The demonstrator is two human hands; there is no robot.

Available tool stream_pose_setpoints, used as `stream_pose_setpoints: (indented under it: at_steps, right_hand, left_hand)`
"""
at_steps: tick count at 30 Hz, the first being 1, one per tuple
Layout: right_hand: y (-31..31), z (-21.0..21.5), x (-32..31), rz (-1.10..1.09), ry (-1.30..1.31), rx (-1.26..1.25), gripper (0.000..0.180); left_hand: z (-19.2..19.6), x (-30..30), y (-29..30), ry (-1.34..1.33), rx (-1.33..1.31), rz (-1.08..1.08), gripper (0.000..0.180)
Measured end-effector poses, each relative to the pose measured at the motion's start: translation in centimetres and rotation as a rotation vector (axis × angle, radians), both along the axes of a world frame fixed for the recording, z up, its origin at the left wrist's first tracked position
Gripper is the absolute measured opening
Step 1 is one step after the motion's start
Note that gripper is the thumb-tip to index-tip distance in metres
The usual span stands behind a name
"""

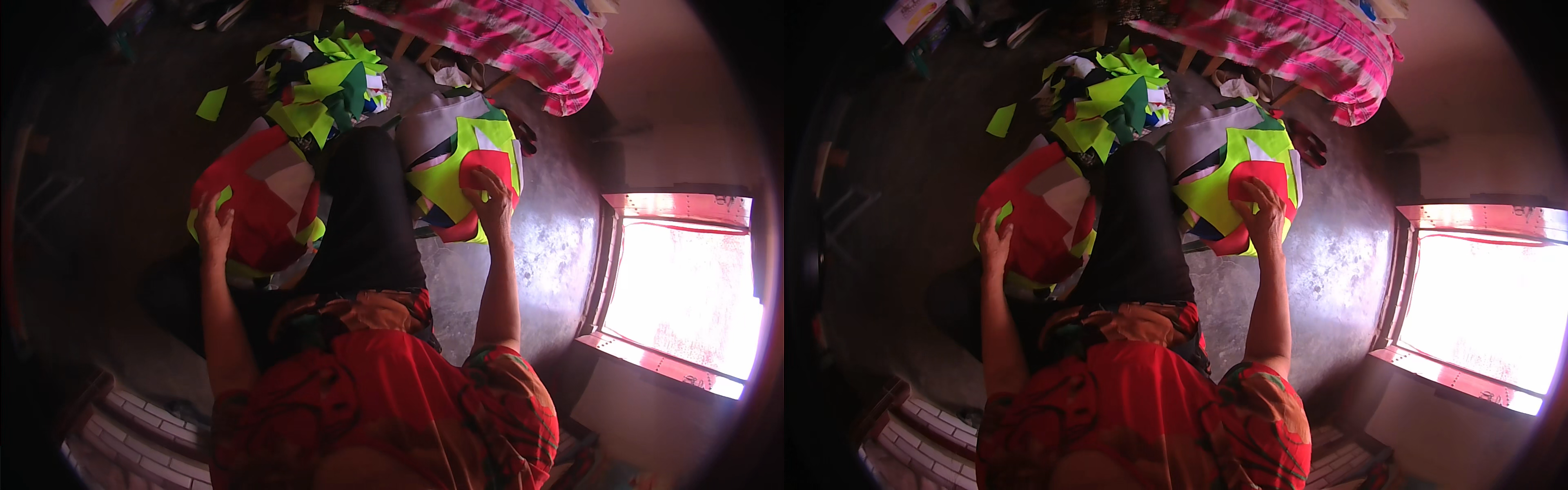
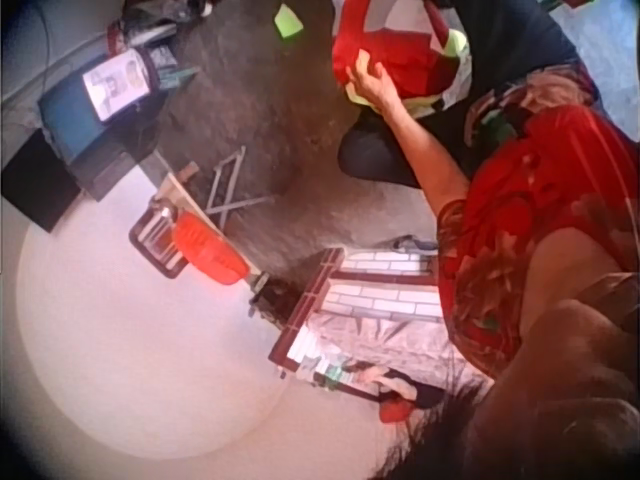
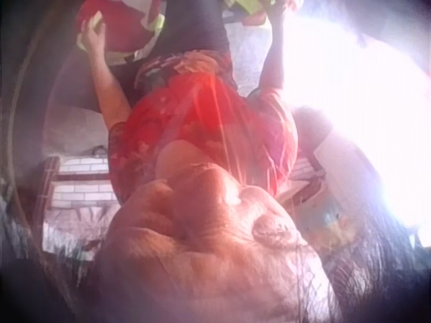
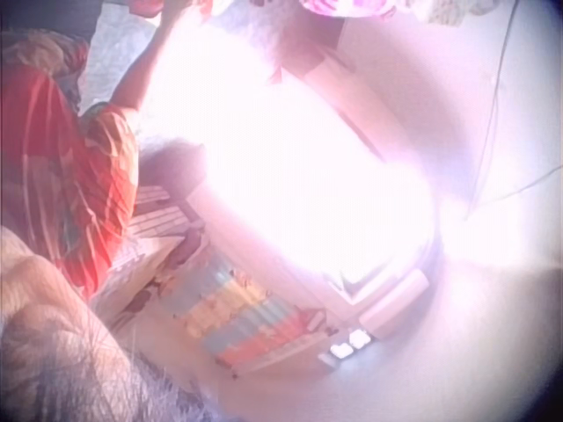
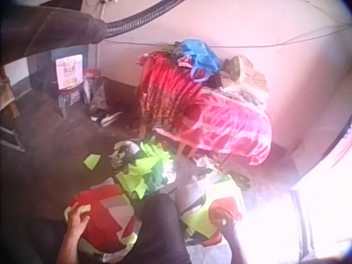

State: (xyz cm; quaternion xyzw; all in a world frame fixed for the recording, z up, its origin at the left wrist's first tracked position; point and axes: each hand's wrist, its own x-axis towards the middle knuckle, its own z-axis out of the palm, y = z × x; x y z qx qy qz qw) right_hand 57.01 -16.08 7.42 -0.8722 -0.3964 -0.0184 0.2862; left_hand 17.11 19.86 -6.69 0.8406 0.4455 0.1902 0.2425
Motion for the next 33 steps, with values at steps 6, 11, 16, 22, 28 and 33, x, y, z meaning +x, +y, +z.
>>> stream_pose_setpoints:
  at_steps: [6,11,16,22,28,33]
  right_hand:
    - [-0.2,-1.5,0.3,0.006,-0.307,-0.033,0.022]
    - [-0.3,-1.8,0.3,-0.137,-0.06,0.144,0.018]
    - [-2.4,-0.9,3.2,-0.479,0.012,0.616,0.018]
    - [1.3,6.7,1.6,-0.23,0.323,0.977,0.022]
    - [9.8,7.6,-3.0,0.314,1.294,1.192,0.036]
    - [18.8,4.4,-11.8,0.418,1.792,1.052,0.038]
  left_hand:
    - [0.2,-0.6,-0.1,-0.059,0.019,-0.043,0.041]
    - [0.4,-0.8,-0.4,-0.08,0.022,-0.038,0.038]
    - [0.5,-0.3,-0.6,-0.114,0.012,-0.031,0.037]
    - [1.5,0.2,-0.7,-0.2,-0.11,0.0,0.037]
    - [4.6,1.2,-1.8,-0.756,-0.806,0.06,0.035]
    - [8.2,1.6,-3.1,-0.782,-1.267,-0.332,0.053]
